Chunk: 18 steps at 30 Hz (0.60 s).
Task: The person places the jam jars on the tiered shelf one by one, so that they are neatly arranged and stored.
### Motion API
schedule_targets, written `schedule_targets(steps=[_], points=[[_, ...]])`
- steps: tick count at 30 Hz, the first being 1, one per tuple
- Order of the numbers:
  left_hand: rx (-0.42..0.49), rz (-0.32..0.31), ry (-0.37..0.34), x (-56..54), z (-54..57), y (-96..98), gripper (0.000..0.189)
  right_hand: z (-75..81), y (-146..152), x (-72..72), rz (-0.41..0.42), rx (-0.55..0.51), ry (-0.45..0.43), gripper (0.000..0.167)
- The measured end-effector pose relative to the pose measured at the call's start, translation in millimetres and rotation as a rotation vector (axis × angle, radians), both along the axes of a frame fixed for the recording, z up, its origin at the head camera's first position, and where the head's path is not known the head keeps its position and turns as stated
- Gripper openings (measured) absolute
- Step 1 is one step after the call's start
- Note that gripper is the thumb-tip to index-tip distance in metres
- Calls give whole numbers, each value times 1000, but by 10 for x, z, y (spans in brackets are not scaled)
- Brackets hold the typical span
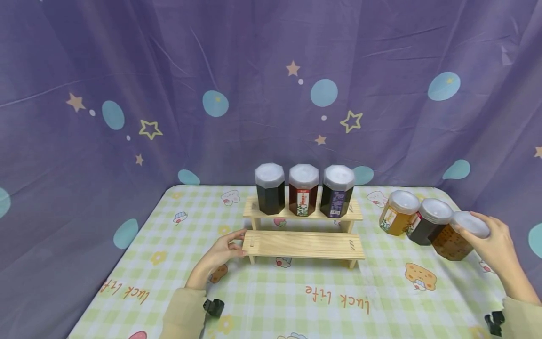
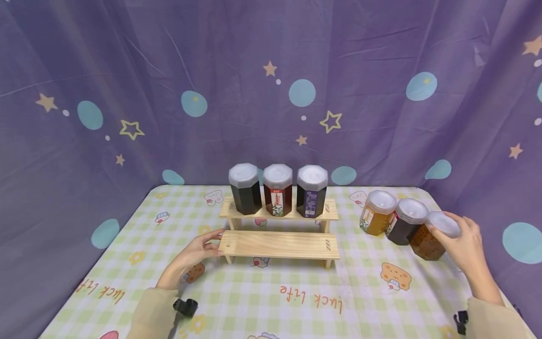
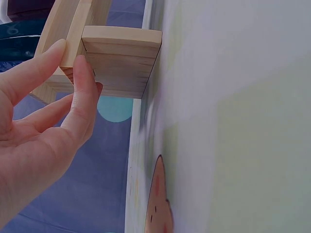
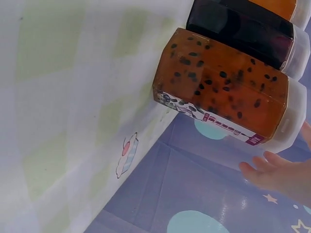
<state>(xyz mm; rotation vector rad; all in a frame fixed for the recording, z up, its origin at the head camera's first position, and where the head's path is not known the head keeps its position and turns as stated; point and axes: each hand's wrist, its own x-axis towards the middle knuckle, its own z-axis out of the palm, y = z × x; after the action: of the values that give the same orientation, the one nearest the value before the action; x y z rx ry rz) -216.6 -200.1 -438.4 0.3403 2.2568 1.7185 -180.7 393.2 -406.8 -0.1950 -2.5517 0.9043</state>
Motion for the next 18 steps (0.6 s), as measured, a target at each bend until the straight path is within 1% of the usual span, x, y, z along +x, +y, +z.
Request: schedule_targets(steps=[6, 13, 18], points=[[-1, 4, -6, 1, 8, 1, 66, -26, 16, -4, -4, -10, -15, 61], [-4, 9, -4, 1, 10, 3, 66, -86, 37, -21, -7, -9, 3, 60], [-6, 14, -6, 4, 10, 6, 66, -102, 41, -17, -14, 4, -16, 62]])
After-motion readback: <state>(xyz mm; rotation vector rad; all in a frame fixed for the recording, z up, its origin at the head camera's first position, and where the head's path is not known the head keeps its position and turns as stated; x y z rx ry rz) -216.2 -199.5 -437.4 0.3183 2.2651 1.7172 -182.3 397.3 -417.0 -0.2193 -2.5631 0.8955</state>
